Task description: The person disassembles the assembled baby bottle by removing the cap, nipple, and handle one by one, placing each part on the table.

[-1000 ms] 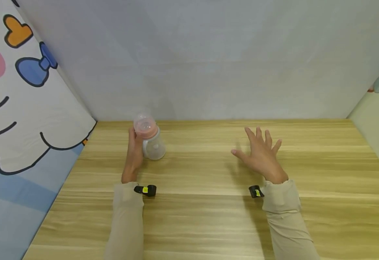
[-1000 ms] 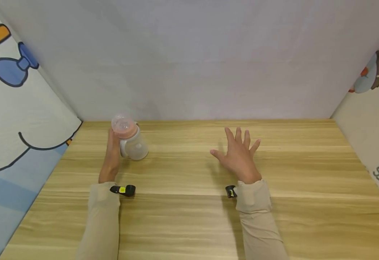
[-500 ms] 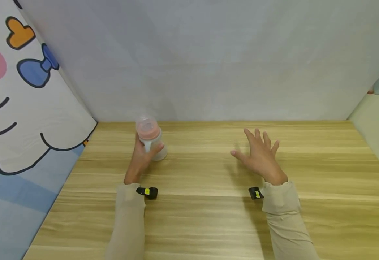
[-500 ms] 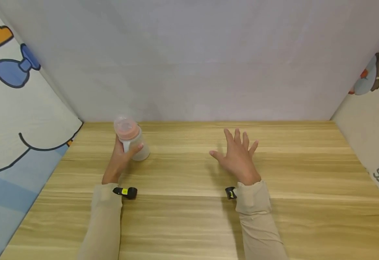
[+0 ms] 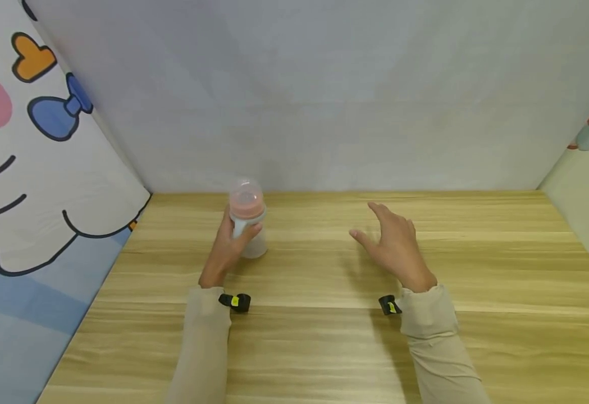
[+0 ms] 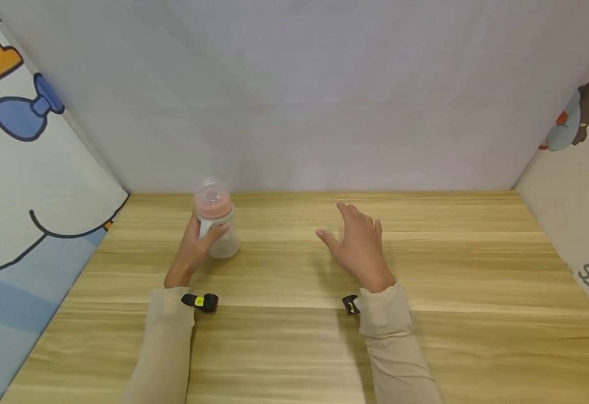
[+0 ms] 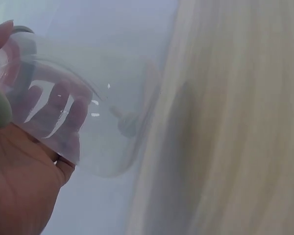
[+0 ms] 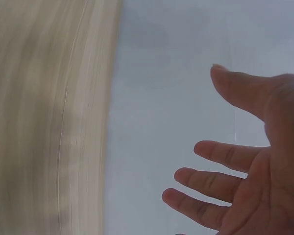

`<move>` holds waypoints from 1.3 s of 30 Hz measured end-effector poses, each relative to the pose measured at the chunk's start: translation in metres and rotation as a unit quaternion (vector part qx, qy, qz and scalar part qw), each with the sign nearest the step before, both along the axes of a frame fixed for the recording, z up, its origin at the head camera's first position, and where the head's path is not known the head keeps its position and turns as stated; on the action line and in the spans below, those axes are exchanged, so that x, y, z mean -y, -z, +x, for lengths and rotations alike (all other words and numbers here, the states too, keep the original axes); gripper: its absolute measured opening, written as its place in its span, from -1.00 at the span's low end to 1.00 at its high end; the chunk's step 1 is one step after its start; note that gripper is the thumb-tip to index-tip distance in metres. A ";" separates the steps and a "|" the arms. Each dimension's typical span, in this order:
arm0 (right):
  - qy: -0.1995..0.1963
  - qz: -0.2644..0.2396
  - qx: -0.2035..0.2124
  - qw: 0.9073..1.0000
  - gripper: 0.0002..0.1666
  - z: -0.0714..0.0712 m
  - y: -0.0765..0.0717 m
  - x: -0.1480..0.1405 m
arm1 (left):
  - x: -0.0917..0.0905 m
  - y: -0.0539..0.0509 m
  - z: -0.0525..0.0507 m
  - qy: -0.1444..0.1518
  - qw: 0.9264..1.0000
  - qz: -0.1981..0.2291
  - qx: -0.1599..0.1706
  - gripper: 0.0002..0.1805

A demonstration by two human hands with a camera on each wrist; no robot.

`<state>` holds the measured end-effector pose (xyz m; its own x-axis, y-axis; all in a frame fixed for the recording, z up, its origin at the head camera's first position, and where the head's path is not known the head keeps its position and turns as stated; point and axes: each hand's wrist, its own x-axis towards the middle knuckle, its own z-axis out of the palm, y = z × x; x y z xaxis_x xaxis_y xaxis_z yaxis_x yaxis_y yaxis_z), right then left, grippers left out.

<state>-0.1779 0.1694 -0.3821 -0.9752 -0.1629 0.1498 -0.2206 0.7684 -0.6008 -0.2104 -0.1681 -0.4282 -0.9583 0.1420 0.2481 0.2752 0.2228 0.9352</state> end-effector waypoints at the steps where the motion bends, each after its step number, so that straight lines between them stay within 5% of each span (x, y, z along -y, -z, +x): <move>1: 0.001 -0.007 -0.005 1.000 -0.16 0.000 0.000 0.001 | -0.002 -0.002 0.001 0.010 1.000 0.002 -0.005 -0.23; 13: 0.018 -0.066 -0.055 0.996 -0.25 0.000 -0.003 0.007 | -0.026 -0.022 0.008 0.084 0.995 -0.054 0.004 -0.22; 18: 0.011 -0.099 -0.089 0.991 -0.29 0.002 -0.007 0.011 | -0.038 -0.030 0.012 0.104 0.991 -0.077 -0.024 -0.29; 26: -0.009 -0.157 -0.160 0.974 -0.38 0.006 -0.012 0.024 | -0.057 -0.041 0.020 0.142 0.981 -0.093 -0.095 -0.31; 39: -0.079 -0.281 -0.162 0.943 -0.49 0.016 -0.021 0.040 | -0.076 -0.046 0.026 0.192 0.969 -0.099 -0.123 0.02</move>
